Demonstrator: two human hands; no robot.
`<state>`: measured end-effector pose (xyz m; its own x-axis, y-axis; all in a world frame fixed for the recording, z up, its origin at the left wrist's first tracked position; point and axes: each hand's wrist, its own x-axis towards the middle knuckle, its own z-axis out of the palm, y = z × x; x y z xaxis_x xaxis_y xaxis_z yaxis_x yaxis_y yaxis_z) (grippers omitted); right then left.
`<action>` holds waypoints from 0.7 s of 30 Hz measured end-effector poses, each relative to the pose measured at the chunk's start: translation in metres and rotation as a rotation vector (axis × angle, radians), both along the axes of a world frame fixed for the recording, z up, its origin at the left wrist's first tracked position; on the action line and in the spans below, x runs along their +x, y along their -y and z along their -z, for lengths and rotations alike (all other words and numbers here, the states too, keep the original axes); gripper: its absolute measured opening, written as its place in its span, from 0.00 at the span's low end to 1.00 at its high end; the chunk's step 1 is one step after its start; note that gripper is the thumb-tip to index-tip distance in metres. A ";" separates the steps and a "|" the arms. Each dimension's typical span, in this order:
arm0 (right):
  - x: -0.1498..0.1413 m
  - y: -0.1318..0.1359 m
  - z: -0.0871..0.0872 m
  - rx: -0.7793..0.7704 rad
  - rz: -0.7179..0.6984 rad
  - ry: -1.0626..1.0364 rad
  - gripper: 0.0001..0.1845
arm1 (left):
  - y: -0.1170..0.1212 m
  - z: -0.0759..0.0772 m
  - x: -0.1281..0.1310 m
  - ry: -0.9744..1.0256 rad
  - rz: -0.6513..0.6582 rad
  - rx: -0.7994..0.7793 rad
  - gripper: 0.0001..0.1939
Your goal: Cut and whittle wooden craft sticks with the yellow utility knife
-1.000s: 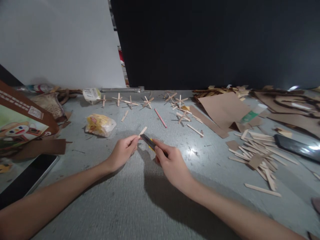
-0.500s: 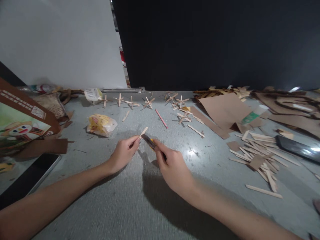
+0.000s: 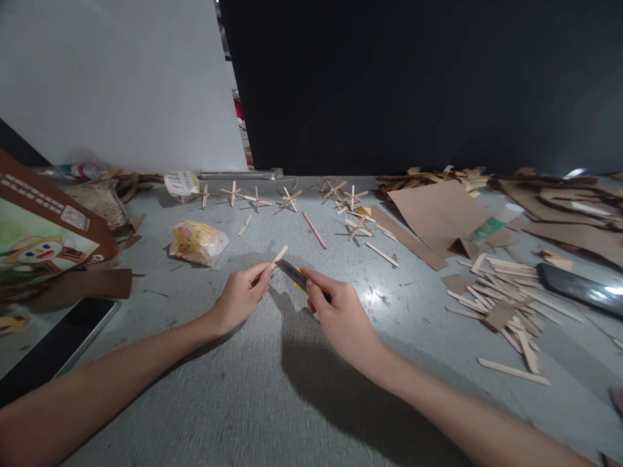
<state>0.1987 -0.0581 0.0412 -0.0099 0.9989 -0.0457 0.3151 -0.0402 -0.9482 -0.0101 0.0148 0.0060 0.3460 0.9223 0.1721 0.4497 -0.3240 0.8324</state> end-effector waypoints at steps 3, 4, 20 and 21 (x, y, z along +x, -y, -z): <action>-0.001 0.000 0.001 -0.008 -0.009 -0.019 0.34 | 0.000 0.000 0.000 -0.001 0.009 0.012 0.20; -0.001 0.000 0.001 -0.008 -0.012 -0.024 0.34 | 0.000 0.000 0.000 0.000 0.009 0.014 0.20; 0.000 -0.004 0.011 -0.090 -0.043 -0.219 0.40 | -0.002 -0.001 -0.001 0.152 0.034 -0.170 0.23; 0.000 -0.004 0.013 -0.093 -0.047 -0.244 0.41 | -0.002 -0.001 -0.001 0.172 0.043 -0.195 0.23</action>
<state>0.1987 -0.0536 0.0282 -0.0783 0.9888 -0.1273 0.0811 -0.1210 -0.9893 -0.0115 0.0172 0.0071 0.3668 0.9289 0.0518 0.2857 -0.1655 0.9439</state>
